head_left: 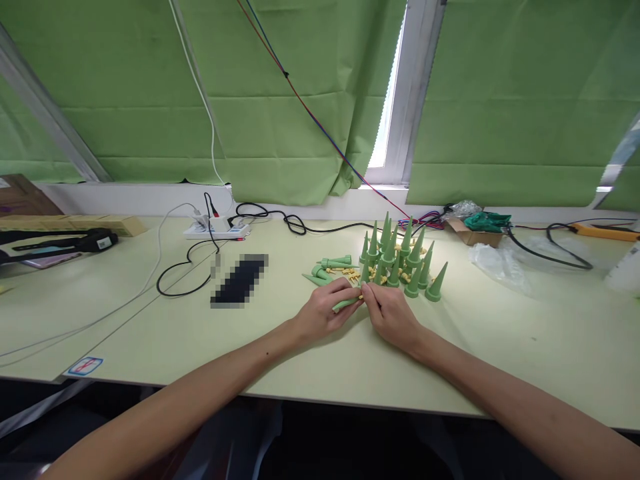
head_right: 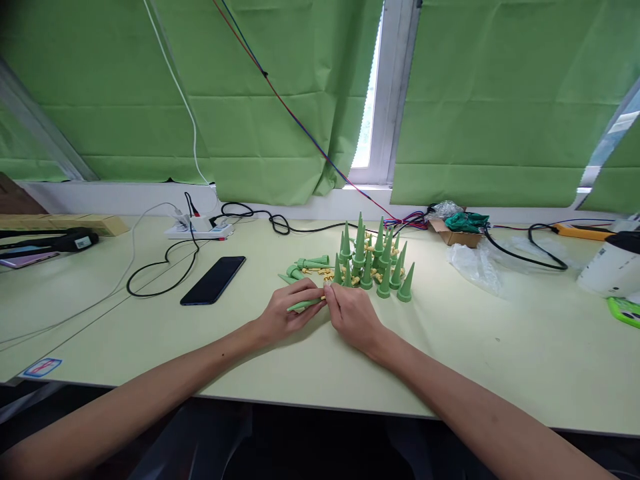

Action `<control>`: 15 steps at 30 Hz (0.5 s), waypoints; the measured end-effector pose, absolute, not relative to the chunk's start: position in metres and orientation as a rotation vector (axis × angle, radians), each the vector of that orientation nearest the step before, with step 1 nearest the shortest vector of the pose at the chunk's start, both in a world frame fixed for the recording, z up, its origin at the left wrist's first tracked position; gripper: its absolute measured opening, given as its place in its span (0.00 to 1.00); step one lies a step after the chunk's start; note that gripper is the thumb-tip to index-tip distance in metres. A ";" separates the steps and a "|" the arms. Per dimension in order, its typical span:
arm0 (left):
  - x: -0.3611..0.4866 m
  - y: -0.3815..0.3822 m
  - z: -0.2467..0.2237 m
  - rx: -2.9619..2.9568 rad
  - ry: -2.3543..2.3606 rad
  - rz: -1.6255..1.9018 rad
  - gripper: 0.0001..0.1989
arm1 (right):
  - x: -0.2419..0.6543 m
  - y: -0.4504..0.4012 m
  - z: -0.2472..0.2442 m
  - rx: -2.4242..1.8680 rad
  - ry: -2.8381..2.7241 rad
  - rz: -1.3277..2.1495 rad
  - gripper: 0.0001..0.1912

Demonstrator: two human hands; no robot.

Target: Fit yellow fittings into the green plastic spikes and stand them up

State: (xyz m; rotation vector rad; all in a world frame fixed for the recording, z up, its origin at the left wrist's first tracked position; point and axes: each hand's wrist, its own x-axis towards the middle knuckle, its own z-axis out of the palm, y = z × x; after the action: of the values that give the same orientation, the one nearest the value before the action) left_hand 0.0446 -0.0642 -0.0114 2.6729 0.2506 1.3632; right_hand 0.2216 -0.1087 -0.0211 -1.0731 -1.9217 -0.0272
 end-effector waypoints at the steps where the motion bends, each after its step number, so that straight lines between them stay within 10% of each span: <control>1: 0.045 -0.064 -0.011 2.671 0.253 1.364 0.08 | 0.222 -0.109 -0.021 -1.072 -1.926 -0.030 0.20; 15: 0.044 -0.064 -0.007 2.683 0.258 1.360 0.07 | 0.223 -0.107 -0.023 -1.061 -1.955 -0.082 0.19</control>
State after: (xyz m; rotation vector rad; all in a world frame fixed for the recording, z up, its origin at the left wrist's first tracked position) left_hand 0.0440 -0.0644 -0.0073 2.6832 0.2577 1.3601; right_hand 0.2229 -0.1072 -0.0228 -1.0606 -1.9552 -0.0825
